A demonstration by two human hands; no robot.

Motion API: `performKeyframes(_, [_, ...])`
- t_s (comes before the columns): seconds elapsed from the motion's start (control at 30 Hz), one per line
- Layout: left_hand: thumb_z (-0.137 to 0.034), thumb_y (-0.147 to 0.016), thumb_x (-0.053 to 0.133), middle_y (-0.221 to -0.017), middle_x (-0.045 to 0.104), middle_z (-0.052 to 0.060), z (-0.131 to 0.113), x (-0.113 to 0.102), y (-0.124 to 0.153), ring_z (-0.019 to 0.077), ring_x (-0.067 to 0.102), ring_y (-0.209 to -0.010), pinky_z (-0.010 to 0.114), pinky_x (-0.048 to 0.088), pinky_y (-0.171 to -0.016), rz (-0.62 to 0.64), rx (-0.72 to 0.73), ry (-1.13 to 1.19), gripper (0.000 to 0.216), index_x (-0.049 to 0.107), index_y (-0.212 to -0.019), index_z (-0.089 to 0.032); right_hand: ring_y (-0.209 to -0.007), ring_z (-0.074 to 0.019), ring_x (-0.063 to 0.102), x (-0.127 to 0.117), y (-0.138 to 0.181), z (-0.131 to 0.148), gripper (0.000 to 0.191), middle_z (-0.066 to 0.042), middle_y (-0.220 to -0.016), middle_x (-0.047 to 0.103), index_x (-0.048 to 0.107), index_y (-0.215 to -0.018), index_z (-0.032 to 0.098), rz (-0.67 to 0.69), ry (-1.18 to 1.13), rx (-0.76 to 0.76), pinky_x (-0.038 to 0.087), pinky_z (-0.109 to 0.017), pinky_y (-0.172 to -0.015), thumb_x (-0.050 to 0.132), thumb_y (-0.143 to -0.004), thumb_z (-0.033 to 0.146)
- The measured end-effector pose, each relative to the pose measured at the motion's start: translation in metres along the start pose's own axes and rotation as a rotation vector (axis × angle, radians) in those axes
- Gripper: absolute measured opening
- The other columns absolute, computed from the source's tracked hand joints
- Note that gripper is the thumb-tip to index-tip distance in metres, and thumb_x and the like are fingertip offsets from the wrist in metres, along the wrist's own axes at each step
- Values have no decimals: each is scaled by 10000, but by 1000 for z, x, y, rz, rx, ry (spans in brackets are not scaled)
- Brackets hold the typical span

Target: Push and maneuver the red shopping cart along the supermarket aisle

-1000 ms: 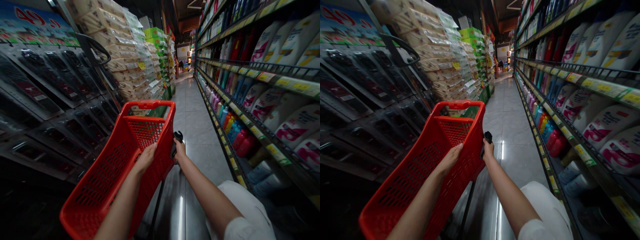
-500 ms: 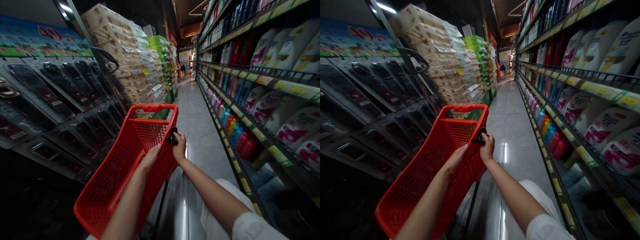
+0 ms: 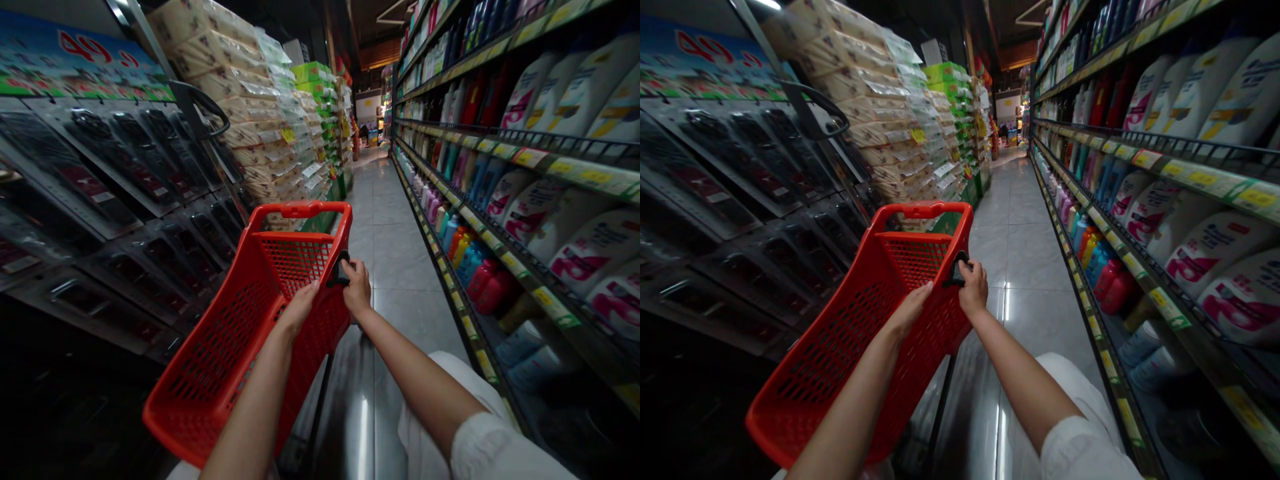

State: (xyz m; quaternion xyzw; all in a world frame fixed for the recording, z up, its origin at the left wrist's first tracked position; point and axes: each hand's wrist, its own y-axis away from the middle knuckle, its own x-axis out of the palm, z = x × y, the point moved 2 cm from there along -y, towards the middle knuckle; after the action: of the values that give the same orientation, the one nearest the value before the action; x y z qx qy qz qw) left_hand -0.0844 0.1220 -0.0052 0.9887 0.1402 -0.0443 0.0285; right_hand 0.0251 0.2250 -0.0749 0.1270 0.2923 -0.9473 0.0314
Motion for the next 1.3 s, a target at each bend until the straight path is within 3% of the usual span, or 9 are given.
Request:
performKeyframes(0.13, [-701, -728, 608, -1045, 752, 98, -1, 1, 1, 300, 632, -1099, 425, 443, -1014, -19, -10, -1, 683, 725, -1051, -110, -1058, -231, 519, 3, 25, -18, 694, -80, -1148, 556, 660, -1231, 285, 53, 32, 113, 437, -374, -957, 423, -662, -36])
performKeyframes(0.27, [-623, -748, 654, -967, 768, 78, 1, -2, 6, 280, 663, -1034, 402, 471, -980, -18, -118, 97, 583, 725, -1041, -124, -917, -195, 560, 12, 24, -26, 557, -50, -949, 583, 710, -1131, 237, 24, -157, 232, 469, -356, -916, 427, -701, 26])
performKeyframes(0.37, [-507, -768, 700, -932, 771, 60, 4, -3, 11, 250, 683, -984, 370, 484, -961, 20, -210, 224, 440, 728, -1017, -144, -985, -180, 563, 12, 9, -15, 521, -44, -998, 586, 697, -1150, 235, 6, -346, 100, 448, -346, -971, 434, -738, 56])
performKeyframes(0.47, [-428, -779, 717, -940, 768, 58, 6, -3, 12, 229, 687, -969, 337, 488, -953, 28, -248, 319, 329, 736, -953, -150, -1093, -197, 541, 5, 20, -1, 497, -66, -1144, 567, 661, -1218, 246, 18, -346, -9, 424, -368, -1010, 443, -801, 86])
performKeyframes(0.67, [-470, -732, 755, -909, 765, 71, 8, -6, 5, 232, 670, -983, 335, 469, -961, -30, -187, 270, 373, 736, -873, -125, -1144, -213, 527, -10, 57, 1, 423, -40, -1213, 613, 695, -1155, 340, 302, -161, -303, 435, -401, -1006, 517, -846, 112])
performKeyframes(0.87, [-552, -680, 764, -943, 764, 72, 12, -9, 6, 255, 662, -1017, 351, 460, -967, 13, -181, 248, 478, 740, -925, -141, -1087, -207, 578, -7, 36, -11, 464, -69, -1170, 648, 714, -1106, 255, 107, -172, -96, 464, -398, -972, 458, -787, 38])
performKeyframes(1.1, [-515, -636, 802, -934, 757, 43, 16, -11, -2, 204, 650, -966, 307, 459, -932, -60, -140, 264, 460, 737, -903, -146, -1118, -203, 576, -11, 58, 14, 314, -45, -1155, 669, 719, -1074, 302, 350, -222, -504, 447, -403, -985, 569, -853, 137])
performKeyframes(1.23, [-524, -665, 781, -884, 758, 51, 17, -10, 0, 222, 669, -905, 336, 482, -893, -9, -185, 297, 439, 740, -895, -152, -1096, -202, 586, -12, 46, -2, 414, -74, -1155, 659, 702, -1115, 272, 223, -154, -292, 477, -404, -948, 468, -846, 61])
performKeyframes(1.3, [-514, -657, 791, -874, 760, 53, 16, -10, 1, 226, 671, -914, 341, 477, -914, -3, -183, 313, 427, 743, -877, -151, -1111, -207, 577, -12, 50, 1, 427, -84, -1167, 651, 693, -1129, 260, 211, -152, -284, 475, -410, -959, 454, -842, 51])
